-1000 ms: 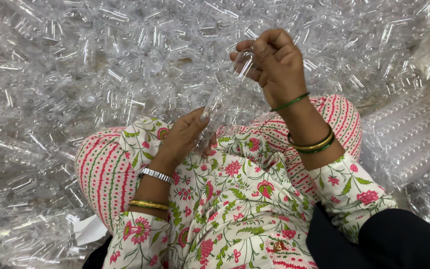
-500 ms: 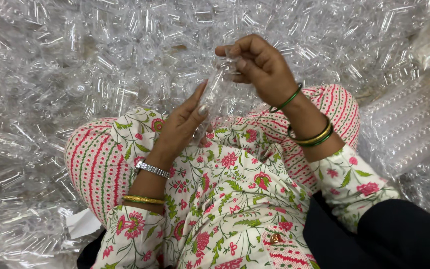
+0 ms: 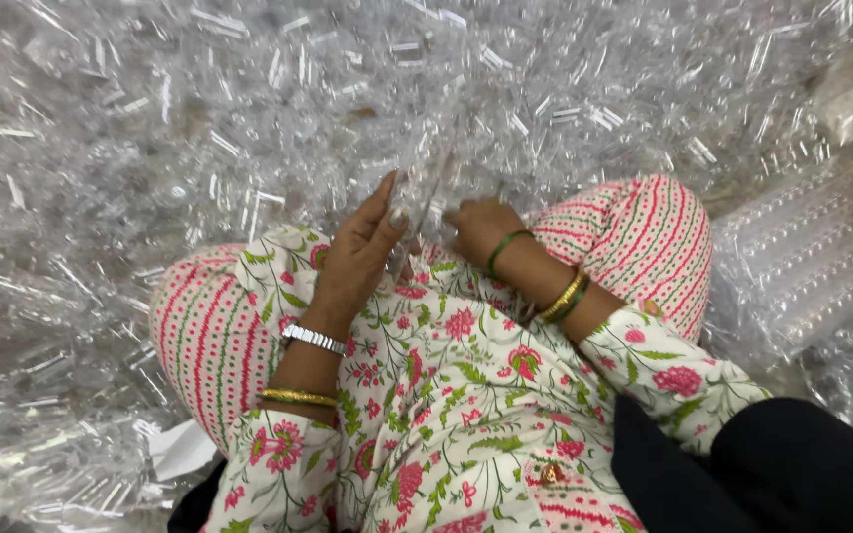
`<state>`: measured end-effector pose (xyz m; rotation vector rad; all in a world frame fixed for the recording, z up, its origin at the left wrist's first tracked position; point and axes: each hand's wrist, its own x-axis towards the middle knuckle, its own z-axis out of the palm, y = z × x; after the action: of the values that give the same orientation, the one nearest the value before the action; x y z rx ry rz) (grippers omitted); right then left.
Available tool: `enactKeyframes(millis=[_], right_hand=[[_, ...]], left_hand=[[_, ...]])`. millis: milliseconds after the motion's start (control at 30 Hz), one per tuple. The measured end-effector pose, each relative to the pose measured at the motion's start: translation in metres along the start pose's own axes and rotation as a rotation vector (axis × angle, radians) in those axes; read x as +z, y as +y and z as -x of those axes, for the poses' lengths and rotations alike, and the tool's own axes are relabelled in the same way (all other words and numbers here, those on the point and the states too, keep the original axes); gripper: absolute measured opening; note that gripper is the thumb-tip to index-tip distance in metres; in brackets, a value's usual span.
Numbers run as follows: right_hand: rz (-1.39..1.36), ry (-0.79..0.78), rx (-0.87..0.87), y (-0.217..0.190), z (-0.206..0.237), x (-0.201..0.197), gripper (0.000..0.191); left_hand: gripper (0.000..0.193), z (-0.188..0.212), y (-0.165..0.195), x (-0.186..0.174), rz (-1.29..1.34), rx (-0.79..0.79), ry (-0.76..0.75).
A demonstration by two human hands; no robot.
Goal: The person sits cross-legged on the floor and repeatedly picks up clear plastic tubes from a large pile, separates them by hand, and places them back into the pile. The hands work continuously to sort and organize the tubes without using any tools.
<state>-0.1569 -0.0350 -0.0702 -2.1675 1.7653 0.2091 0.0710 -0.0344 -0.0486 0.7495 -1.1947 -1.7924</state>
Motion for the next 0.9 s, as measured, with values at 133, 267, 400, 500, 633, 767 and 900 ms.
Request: enactKeyframes(millis=[133,267,400,500,633,767,900], right_hand=[[0.000,0.008,-0.172,0.007,-0.001,-0.016,0.041],[-0.914,0.127,0.107,0.032,0.014,-0.079,0.043],[-1.639,0.260,-0.294,0.046,0.037,-0.131,0.045],[-1.649,0.317,-0.304,0.025,0.035,-0.131,0.047],[-1.722,0.371,-0.166,0.004,0.024,-0.122,0.033],[-1.958,0.435,-0.184,0.011,0.022,-0.131,0.029],[-1.832,0.238,-0.250,0.004,0.024,-0.123,0.034]], left_hand=[[0.064,0.001,0.002,0.000,-0.005,0.026,0.011],[0.066,0.005,0.007,0.001,0.012,-0.076,0.033],[0.065,0.006,0.010,0.006,-0.035,-0.141,0.016],[0.065,0.007,0.011,0.010,-0.055,-0.130,0.014],[0.063,0.008,0.015,0.010,-0.074,-0.177,0.070],[0.064,0.010,0.014,0.010,-0.092,-0.119,0.025],[0.063,0.006,0.009,0.013,-0.127,-0.110,0.030]])
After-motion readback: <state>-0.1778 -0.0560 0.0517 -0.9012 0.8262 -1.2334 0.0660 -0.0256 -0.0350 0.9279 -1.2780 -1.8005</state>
